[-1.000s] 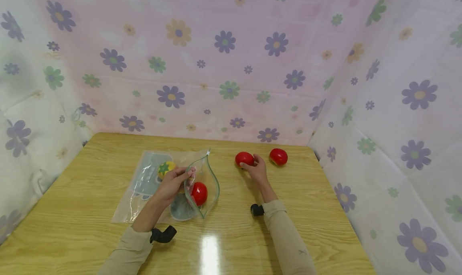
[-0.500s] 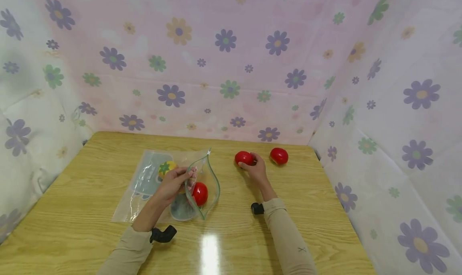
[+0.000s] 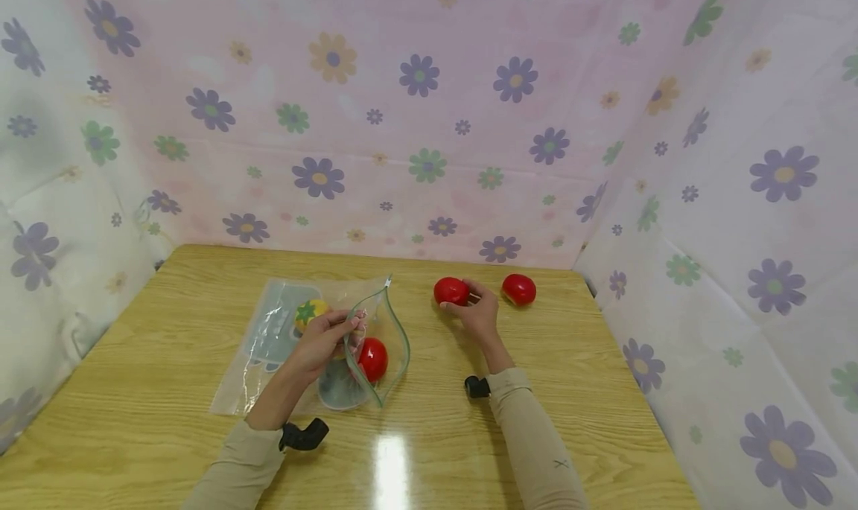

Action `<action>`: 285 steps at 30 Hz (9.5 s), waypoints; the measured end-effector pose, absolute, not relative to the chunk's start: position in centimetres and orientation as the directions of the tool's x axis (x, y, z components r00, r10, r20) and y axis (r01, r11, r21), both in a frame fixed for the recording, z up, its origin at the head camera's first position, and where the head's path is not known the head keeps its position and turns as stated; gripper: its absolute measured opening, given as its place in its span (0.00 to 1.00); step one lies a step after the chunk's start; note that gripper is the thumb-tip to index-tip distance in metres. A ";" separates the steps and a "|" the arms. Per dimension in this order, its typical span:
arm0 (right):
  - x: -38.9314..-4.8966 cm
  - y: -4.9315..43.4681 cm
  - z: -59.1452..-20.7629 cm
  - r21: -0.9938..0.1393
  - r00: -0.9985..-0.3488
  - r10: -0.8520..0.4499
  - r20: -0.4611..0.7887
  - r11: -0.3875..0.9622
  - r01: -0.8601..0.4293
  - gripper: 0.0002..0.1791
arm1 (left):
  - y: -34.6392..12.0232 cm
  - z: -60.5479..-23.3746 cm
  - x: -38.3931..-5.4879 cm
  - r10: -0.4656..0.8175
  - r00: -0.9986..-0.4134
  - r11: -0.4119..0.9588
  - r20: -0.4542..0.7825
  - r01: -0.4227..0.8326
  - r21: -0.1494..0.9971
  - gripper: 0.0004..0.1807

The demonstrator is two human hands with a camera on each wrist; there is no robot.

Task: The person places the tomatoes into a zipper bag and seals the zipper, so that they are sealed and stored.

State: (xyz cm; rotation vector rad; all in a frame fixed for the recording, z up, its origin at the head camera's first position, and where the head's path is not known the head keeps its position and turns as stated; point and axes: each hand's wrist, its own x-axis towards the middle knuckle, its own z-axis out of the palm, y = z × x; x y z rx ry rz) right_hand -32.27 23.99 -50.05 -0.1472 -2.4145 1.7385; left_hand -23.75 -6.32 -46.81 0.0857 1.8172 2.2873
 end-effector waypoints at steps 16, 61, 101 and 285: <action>-31.7 23.8 -49.6 -0.952 -0.983 0.175 0.060 0.307 -0.004 0.38 | -6.4 -46.9 -23.7 0.214 -0.974 -0.222 -0.081 -0.129 0.966 0.16; -27.0 22.6 -47.8 -0.965 -0.997 0.070 0.042 0.259 -0.023 0.35 | -6.3 -46.8 -23.7 0.195 -0.977 -0.206 -0.087 -0.127 0.970 0.13; -22.7 22.0 -48.0 -0.962 -0.855 -0.465 0.231 0.022 -0.272 0.33 | -5.9 -46.9 -23.5 0.198 -0.975 -0.234 -0.099 -0.145 0.961 0.14; -29.9 29.2 -49.1 -0.951 -0.895 0.366 0.256 0.262 -0.165 0.17 | -5.0 -45.8 -23.2 0.207 -0.974 -0.263 -0.092 -0.146 0.954 0.17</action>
